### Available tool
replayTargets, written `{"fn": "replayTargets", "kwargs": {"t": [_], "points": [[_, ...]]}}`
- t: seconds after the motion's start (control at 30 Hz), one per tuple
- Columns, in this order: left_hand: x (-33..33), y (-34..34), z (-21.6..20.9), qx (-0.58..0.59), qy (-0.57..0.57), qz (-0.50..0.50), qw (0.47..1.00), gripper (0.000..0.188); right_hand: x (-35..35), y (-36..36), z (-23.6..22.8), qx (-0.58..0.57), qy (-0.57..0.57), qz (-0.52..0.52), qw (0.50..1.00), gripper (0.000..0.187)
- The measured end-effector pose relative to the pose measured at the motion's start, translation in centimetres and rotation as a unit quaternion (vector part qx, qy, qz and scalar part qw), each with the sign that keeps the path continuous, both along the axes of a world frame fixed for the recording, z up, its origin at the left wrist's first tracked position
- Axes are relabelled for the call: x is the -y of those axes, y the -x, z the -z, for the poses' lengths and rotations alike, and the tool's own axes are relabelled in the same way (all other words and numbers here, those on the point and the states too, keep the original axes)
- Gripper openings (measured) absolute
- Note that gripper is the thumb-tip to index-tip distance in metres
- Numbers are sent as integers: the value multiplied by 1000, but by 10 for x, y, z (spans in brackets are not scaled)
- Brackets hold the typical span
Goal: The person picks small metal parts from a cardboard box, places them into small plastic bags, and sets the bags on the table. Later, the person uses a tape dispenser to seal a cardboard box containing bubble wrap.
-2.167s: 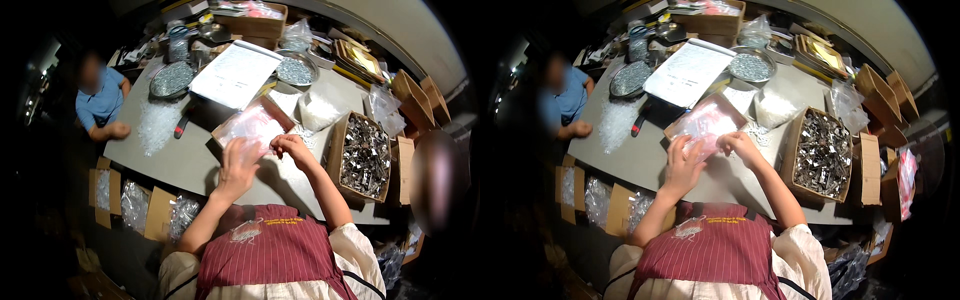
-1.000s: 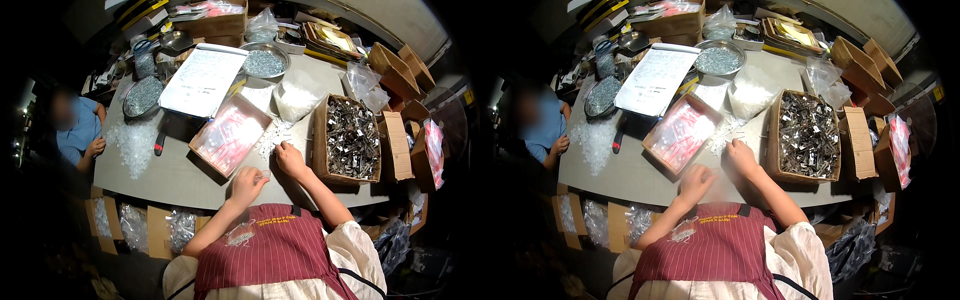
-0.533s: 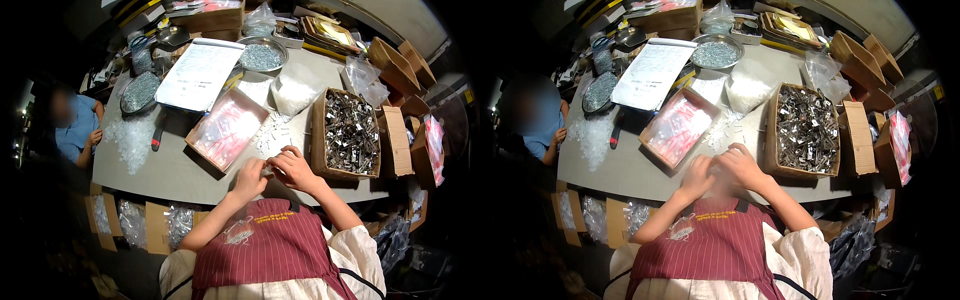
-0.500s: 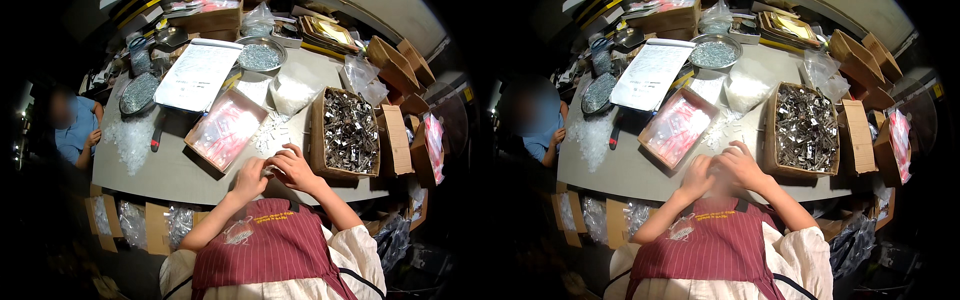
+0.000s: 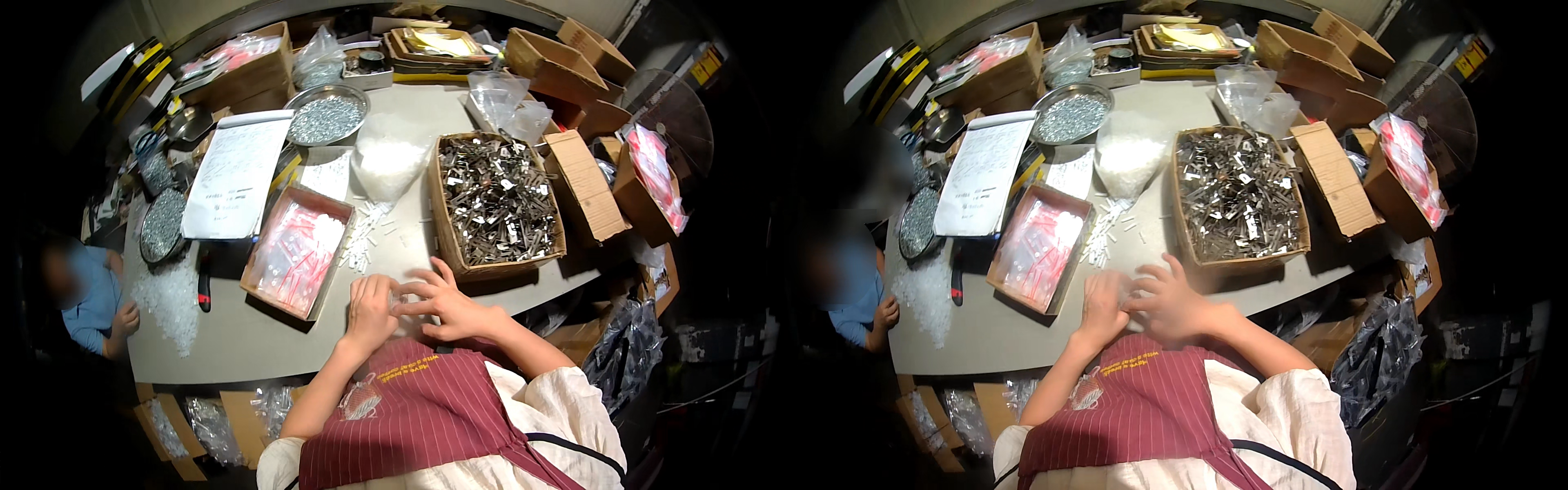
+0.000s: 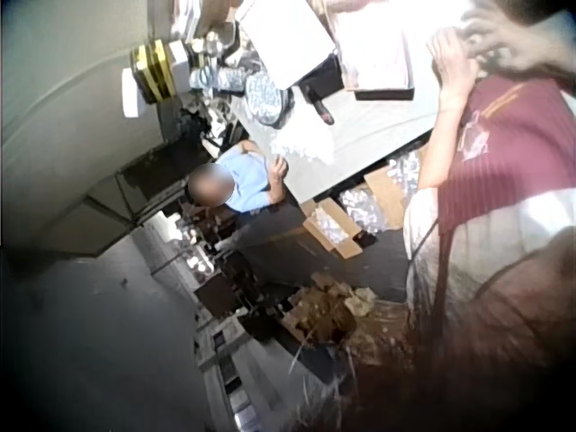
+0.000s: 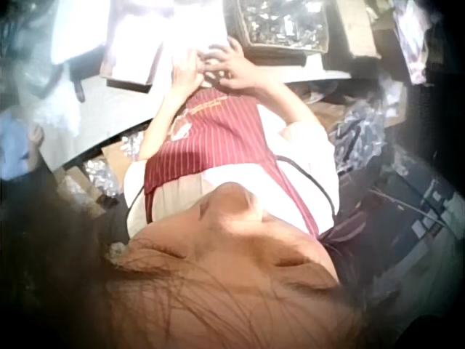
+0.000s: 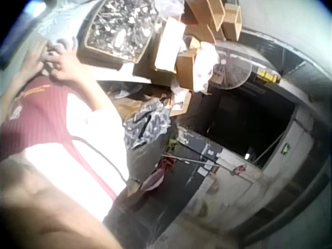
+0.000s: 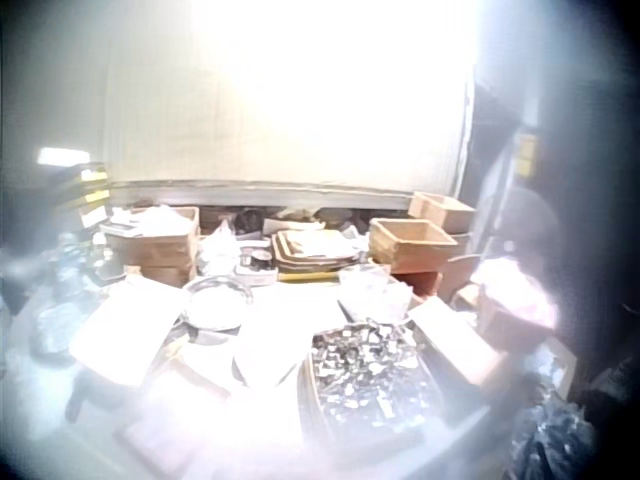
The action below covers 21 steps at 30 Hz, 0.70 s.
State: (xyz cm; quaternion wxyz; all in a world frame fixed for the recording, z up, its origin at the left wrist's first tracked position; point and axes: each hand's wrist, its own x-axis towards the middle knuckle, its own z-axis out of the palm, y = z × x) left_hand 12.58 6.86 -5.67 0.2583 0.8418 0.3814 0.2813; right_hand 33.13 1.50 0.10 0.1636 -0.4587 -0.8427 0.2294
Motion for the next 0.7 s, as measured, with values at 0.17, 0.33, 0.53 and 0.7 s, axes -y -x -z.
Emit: {"fn": "replayTargets", "kwargs": {"t": [0.17, 0.33, 0.53, 0.7], "points": [[2, -18, 15, 65, 77, -21, 995, 23, -32, -66, -13, -30, -109, 217, 969, 34], [2, -28, 15, 76, 105, -33, 991, 20, -65, -160, 4, 280, -234, 437, 822, 19], [-1, -31, 19, 79, 93, -36, 992, 19, -64, -173, -8, 114, -185, 411, 885, 14], [5, -34, 21, 107, 111, -54, 987, 19, -47, -161, -41, -69, -191, 441, 874, 13]]}}
